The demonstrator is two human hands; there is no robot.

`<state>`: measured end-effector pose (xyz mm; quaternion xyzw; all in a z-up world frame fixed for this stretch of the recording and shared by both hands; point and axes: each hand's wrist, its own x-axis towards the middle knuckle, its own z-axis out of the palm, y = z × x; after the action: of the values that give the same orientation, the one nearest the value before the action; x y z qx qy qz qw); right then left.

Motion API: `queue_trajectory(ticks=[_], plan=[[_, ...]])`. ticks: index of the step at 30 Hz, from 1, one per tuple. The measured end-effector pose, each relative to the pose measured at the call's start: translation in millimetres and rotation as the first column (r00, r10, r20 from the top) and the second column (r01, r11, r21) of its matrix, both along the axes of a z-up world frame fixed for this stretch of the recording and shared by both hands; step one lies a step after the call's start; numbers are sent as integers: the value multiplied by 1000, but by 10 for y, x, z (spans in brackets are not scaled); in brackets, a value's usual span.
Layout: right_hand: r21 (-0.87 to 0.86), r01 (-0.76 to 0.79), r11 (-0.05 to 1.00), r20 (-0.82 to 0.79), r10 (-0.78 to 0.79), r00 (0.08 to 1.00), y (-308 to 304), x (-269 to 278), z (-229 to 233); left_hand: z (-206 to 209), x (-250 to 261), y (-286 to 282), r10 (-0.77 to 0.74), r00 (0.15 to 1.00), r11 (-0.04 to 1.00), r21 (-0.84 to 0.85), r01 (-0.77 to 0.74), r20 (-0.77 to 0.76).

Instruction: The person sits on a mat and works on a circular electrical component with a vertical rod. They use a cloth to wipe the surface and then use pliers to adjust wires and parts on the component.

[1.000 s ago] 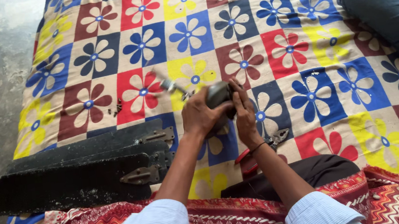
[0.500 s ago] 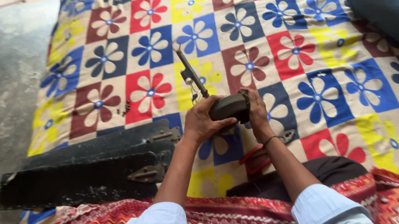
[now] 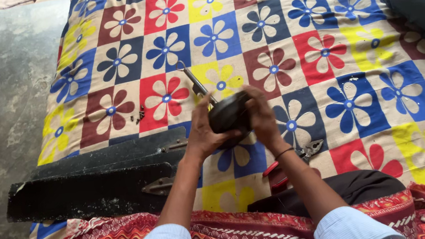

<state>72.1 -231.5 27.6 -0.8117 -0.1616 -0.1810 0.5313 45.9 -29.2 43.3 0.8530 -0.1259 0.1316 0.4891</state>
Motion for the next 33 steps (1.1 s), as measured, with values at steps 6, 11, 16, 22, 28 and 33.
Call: queue_trajectory(ticks=[6, 11, 16, 22, 28, 33], plan=[[433, 106, 895, -555, 172, 814, -252, 67, -469, -249, -376, -108, 330, 943, 928, -168, -332, -43], [518, 130, 846, -459, 147, 876, -98, 37, -338, -179, -460, -101, 264, 958, 905, -317, -286, -112], [322, -17, 947, -142, 66, 988, 44, -52, 185, 210, -176, -28, 224, 956, 970, 143, -199, -188], [-252, -164, 954, 301, 238, 923, 246, -266, 487, 164, 13, -92, 149, 984, 986, 91, -140, -100], [24, 91, 996, 70, -92, 993, -7, -67, 143, -437, -293, -171, 199, 977, 971, -120, -207, -74], [130, 143, 981, -91, -132, 987, -208, -5, -25, -345, -263, -357, 175, 932, 928, -264, -264, -317]])
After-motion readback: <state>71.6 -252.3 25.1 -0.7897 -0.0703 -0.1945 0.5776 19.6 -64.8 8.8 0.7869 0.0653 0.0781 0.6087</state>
